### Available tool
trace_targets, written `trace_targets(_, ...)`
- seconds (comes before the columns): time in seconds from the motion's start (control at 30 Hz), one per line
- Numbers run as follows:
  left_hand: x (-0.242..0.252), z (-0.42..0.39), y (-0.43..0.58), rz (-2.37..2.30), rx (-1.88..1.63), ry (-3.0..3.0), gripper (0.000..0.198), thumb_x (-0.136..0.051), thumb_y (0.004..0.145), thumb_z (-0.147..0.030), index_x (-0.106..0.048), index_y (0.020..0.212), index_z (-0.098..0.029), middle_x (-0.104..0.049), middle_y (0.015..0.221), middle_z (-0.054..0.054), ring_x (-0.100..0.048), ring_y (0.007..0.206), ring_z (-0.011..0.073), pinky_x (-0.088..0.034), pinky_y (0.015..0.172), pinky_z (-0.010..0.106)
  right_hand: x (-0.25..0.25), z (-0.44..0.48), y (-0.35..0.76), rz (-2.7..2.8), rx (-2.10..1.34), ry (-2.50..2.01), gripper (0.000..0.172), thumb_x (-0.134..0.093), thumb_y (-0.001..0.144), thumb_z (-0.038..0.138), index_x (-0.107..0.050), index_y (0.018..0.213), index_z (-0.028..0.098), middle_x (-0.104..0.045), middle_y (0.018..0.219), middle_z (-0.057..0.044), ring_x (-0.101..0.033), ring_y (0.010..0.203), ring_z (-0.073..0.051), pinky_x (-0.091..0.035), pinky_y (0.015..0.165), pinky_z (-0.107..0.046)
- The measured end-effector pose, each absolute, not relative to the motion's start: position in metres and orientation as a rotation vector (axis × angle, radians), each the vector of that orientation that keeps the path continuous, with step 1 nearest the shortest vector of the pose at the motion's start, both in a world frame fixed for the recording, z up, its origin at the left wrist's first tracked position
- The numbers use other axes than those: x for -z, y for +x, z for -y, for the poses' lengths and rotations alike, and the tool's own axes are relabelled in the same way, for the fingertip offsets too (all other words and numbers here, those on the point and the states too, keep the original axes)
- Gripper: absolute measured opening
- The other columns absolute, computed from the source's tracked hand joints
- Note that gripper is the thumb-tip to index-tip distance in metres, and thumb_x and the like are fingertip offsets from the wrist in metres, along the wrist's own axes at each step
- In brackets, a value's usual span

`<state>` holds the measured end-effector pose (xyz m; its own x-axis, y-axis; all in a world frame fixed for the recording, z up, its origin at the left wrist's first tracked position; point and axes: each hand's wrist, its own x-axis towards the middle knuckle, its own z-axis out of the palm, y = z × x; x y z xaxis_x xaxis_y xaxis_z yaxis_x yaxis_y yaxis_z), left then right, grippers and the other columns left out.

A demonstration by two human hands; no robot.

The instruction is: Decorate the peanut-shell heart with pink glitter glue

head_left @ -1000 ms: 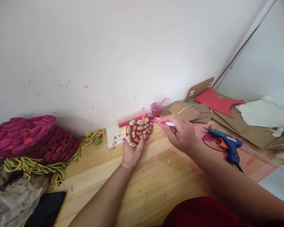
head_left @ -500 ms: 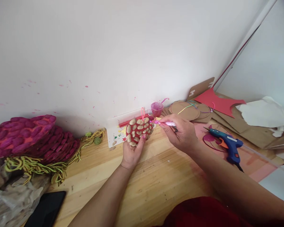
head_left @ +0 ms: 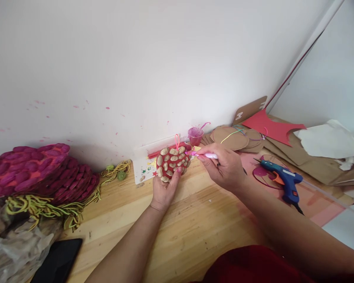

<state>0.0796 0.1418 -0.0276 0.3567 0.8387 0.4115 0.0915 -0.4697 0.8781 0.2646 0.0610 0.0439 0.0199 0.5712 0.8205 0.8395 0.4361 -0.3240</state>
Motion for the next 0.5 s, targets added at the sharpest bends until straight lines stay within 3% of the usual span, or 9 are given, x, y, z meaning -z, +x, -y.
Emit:
trace_targets(0.3, 0.0270, -0.1410, 0.0807, -0.791, -1.210, 1.762, 0.036, -0.065, 0.093, -0.046, -0.074, 0.115, -0.020, -0.077, 0.116, 0.011, -0.069, 0.119, 0.0282, -0.052, 0.108, 0.048, -0.0472, -0.0614, 0.2675, 1.559, 0.291, -1.278, 0.005, -0.060, 0.097, 0.022, -0.065, 0.096, 0.022, -0.075, 0.088, -0.003, -0.070, 0.077, -0.017, -0.054, 0.071, -0.030)
trace_targets(0.5, 0.0292, -0.1419, 0.0805, -0.766, -1.242, 1.751, 0.038, -0.066, 0.091, -0.052, -0.074, 0.111, -0.020, -0.078, 0.103, 0.011, -0.072, 0.107, 0.0278, -0.058, 0.099, 0.047, -0.0485, -0.0625, 0.2697, 1.458, 0.184, -1.274, 0.009, -0.060, 0.097, 0.028, -0.066, 0.095, 0.022, -0.072, 0.082, -0.001, -0.064, 0.068, -0.014, -0.050, 0.061, -0.027)
